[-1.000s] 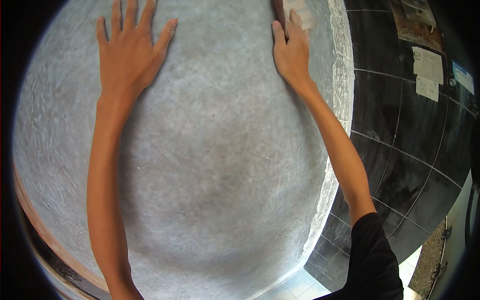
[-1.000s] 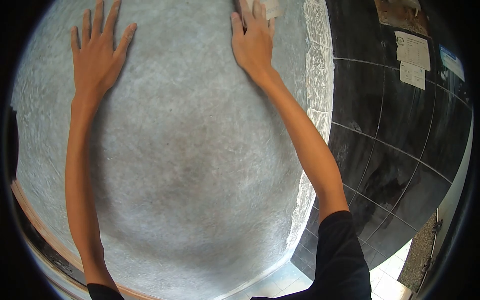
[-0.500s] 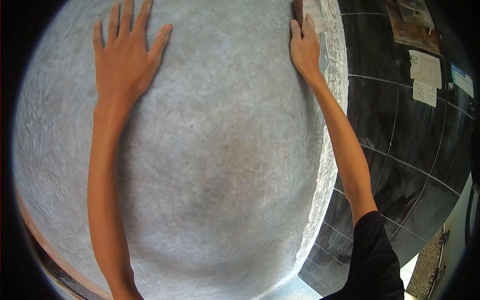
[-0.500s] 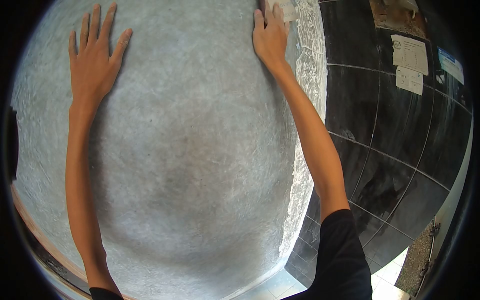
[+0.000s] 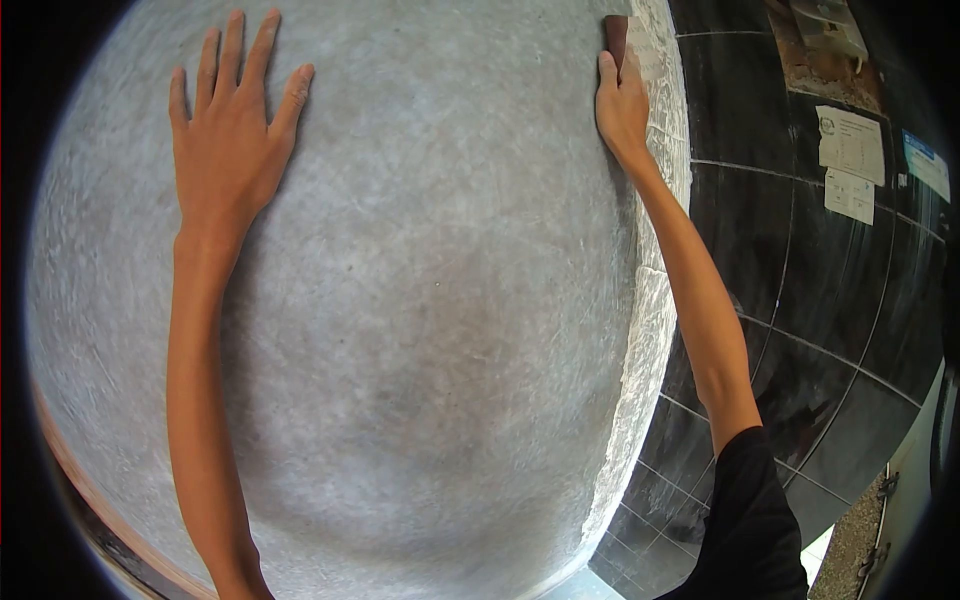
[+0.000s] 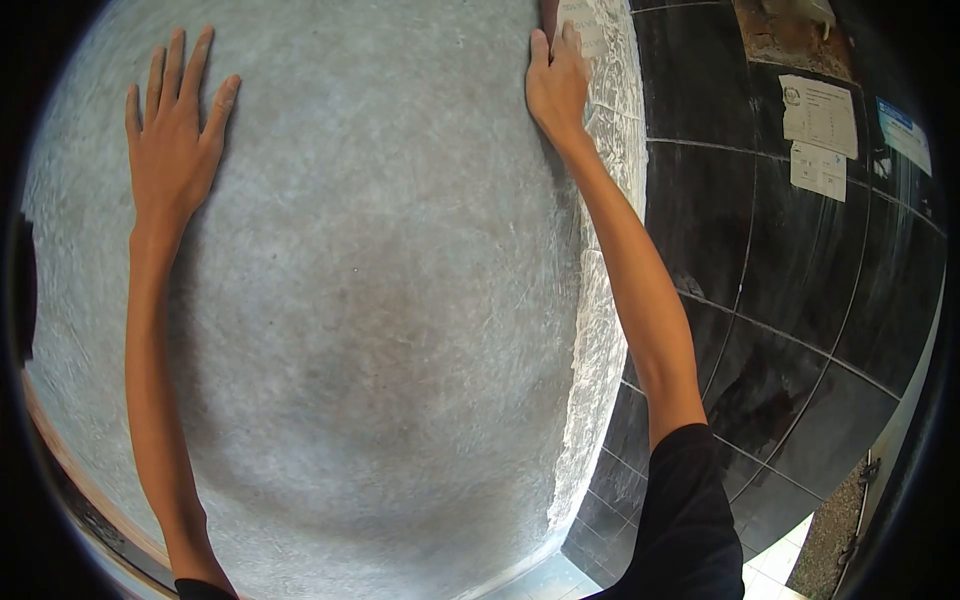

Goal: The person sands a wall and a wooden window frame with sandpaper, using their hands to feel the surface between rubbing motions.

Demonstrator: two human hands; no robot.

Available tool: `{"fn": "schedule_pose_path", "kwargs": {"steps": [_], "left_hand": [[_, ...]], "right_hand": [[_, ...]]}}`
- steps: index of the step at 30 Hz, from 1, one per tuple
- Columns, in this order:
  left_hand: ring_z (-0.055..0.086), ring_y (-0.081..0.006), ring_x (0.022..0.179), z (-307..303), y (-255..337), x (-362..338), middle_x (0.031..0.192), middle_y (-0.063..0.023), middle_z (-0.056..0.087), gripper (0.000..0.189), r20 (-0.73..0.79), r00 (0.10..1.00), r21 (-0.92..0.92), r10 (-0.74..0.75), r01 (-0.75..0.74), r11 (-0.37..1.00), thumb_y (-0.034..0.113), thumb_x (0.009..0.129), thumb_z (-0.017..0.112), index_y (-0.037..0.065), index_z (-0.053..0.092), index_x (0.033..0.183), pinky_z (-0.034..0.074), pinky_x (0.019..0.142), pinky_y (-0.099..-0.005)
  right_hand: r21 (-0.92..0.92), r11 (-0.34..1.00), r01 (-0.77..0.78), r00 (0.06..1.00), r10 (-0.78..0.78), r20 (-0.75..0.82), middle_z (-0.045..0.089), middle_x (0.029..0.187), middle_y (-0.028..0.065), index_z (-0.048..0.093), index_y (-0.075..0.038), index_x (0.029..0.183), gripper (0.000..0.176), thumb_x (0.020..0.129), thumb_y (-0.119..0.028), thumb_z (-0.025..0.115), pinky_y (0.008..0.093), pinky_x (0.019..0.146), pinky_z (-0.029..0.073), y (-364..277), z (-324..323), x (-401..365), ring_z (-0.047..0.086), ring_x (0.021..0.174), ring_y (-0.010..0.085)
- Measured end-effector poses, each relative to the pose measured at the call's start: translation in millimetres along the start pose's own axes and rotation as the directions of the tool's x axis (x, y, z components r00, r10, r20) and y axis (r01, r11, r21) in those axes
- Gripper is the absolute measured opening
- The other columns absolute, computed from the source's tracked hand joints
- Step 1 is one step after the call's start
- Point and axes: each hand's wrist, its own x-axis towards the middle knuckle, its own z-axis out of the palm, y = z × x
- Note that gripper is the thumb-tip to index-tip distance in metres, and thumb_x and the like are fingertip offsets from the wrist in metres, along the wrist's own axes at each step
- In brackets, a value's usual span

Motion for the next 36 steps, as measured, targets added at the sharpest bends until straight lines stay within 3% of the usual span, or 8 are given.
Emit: {"fn": "schedule_pose_path", "kwargs": {"steps": [6,8,13,16,22,24,26,36], "left_hand": [[0.021,-0.0201,0.139,-2,3,-1,0.15,0.0007,0.027,0.054,0.072,0.997,0.085,-0.024,0.018,0.996,0.053,0.094,0.035,0.032,0.031,0.142,0.009,0.115,-0.043],[0.021,-0.0197,0.139,-1,1,-1,0.15,0.0009,0.027,0.053,0.047,0.999,0.053,-0.017,0.014,0.999,0.053,0.094,0.035,0.031,0.032,0.142,0.009,0.115,-0.0426],[0.021,-0.0194,0.139,0,-2,-2,0.149,0.0012,0.028,0.053,0.047,0.999,0.05,-0.005,0.002,0.999,0.053,0.094,0.035,0.031,0.032,0.142,0.01,0.115,-0.0425],[0.021,-0.0193,0.139,0,-1,-2,0.149,0.0013,0.029,0.053,0.039,0.999,0.029,0.003,-0.004,1.0,0.053,0.094,0.035,0.031,0.033,0.142,0.01,0.115,-0.0423],[0.021,-0.0195,0.139,-2,-1,-2,0.149,0.0009,0.029,0.052,0.025,1.0,-0.01,0.009,-0.008,1.0,0.053,0.094,0.035,0.031,0.033,0.141,0.01,0.115,-0.042],[0.021,-0.0197,0.139,-1,-1,-2,0.149,0.0007,0.029,0.052,0.035,0.999,0.02,0.0,-0.001,1.0,0.052,0.094,0.035,0.031,0.034,0.141,0.01,0.115,-0.042],[0.021,-0.0197,0.139,-2,0,-3,0.149,0.0005,0.029,0.052,0.038,0.999,0.013,-0.006,0.005,1.0,0.052,0.094,0.035,0.031,0.033,0.141,0.009,0.115,-0.042],[0.021,-0.0197,0.139,-8,3,-1,0.149,0.0,0.028,0.052,0.052,0.998,-0.002,-0.02,0.02,1.0,0.049,0.094,0.037,0.029,0.033,0.142,0.009,0.115,-0.0425]], "right_hand": [[-0.013,0.983,0.184,0.981,-0.182,0.058,0.035,0.142,0.0215,0.043,-0.007,0.136,0.048,0.096,-0.033,0.041,0.0462,0.111,0.016,-31,0,-23,0.03,0.133,0.0352],[0.045,0.979,0.2,0.98,-0.2,-0.005,0.046,0.133,0.0231,0.044,-0.001,0.133,0.048,0.096,-0.032,0.042,0.0394,0.102,0.033,-24,5,1,0.045,0.12,0.0381],[0.004,1.0,0.011,1.0,-0.011,-0.019,0.055,0.121,0.0243,0.047,-0.003,0.131,0.053,0.094,-0.041,0.04,0.0385,0.098,0.037,0,13,61,0.051,0.114,0.0392],[0.002,0.995,-0.099,0.995,0.099,-0.006,0.04,0.136,0.0262,0.039,0.008,0.132,0.057,0.097,-0.036,0.038,0.037,0.108,0.025,-6,14,63,0.035,0.13,0.0371],[0.068,0.97,0.234,0.97,-0.238,0.052,0.044,0.134,0.0259,0.043,0.009,0.129,0.056,0.096,-0.036,0.04,0.0364,0.107,0.027,-32,7,32,0.038,0.127,0.0377],[0.198,0.98,0.011,0.995,-0.03,0.096,0.043,0.135,0.0247,0.043,0.007,0.13,0.054,0.096,-0.035,0.039,0.0386,0.109,0.024,-14,0,57,0.036,0.129,0.037],[0.015,0.999,-0.05,0.999,0.05,0.016,0.055,0.121,0.0251,0.047,-0.002,0.13,0.056,0.093,-0.044,0.04,0.0393,0.098,0.037,20,9,69,0.051,0.114,0.0402],[0.029,0.925,0.38,0.918,-0.38,0.115,0.038,0.141,0.0192,0.043,-0.003,0.134,0.05,0.094,-0.035,0.045,0.0423,0.109,0.022,-73,16,-22,0.034,0.131,0.0338]]}}
